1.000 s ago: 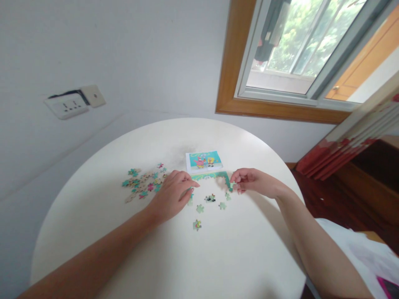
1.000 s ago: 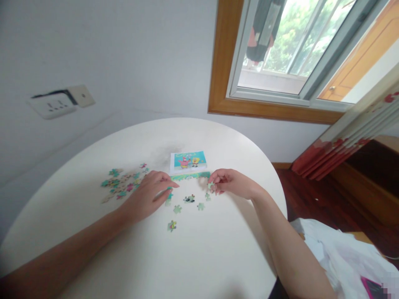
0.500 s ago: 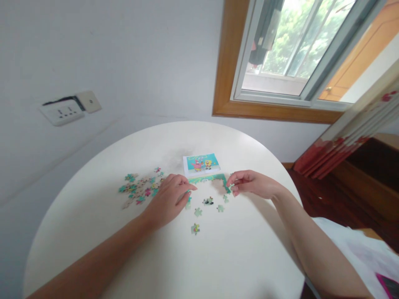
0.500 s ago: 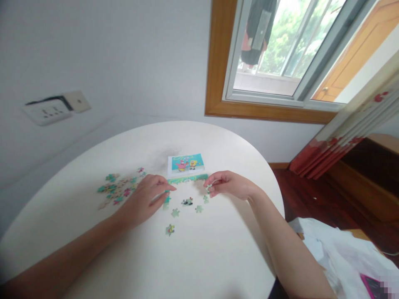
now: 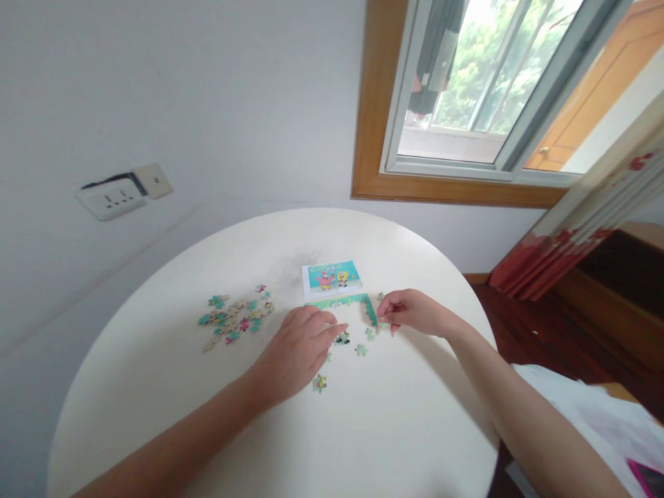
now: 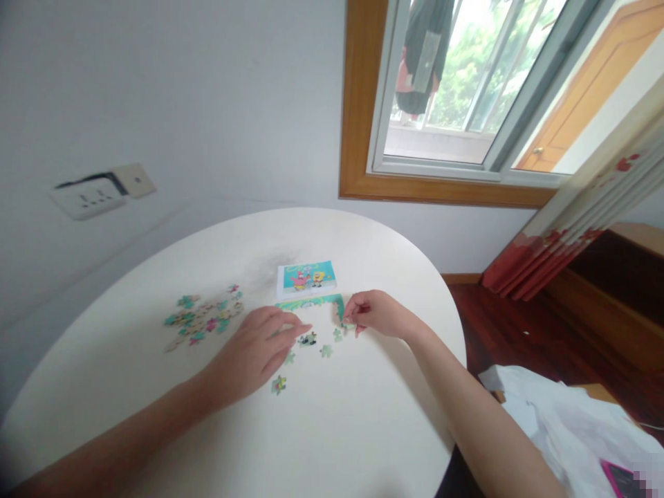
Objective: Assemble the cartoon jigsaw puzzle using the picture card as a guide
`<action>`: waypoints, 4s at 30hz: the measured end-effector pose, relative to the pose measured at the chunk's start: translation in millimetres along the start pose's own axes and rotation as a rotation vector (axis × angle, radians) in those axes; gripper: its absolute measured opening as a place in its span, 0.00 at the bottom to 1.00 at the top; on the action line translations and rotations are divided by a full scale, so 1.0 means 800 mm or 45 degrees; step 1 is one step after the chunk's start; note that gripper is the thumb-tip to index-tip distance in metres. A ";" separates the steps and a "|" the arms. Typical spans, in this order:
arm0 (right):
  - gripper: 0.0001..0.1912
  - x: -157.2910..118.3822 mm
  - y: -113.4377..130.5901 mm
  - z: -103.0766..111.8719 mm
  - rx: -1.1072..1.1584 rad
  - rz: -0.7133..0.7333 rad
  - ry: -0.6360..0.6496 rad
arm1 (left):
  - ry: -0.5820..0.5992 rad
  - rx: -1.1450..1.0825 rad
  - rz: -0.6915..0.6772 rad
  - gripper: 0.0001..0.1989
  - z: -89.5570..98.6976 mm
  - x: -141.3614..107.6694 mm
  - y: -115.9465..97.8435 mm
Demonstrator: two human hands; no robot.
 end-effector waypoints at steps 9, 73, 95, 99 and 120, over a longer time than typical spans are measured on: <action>0.11 -0.009 -0.039 -0.014 0.060 0.036 -0.347 | 0.064 0.234 0.218 0.22 -0.072 0.021 -0.062; 0.23 -0.023 -0.010 -0.015 -0.750 0.247 -0.501 | -0.012 0.315 0.196 0.23 -0.088 0.024 -0.051; 0.22 -0.024 -0.010 -0.016 -0.757 0.245 -0.512 | 0.020 0.184 0.274 0.18 -0.079 0.036 -0.050; 0.21 -0.027 -0.010 -0.012 -0.676 0.267 -0.514 | 0.028 0.149 0.300 0.17 -0.075 0.038 -0.048; 0.17 -0.034 0.006 -0.014 -0.773 0.421 -0.545 | -0.239 -0.228 0.226 0.15 0.008 0.039 -0.017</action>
Point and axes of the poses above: each hand's wrist, its own x-axis towards the middle knuckle, its own z-axis out of the back of the hand, y = z × x, the point moved 7 cm from there along x, towards the middle knuckle, and after that the axes turned 12 degrees about -x, right-handed, at the moved point
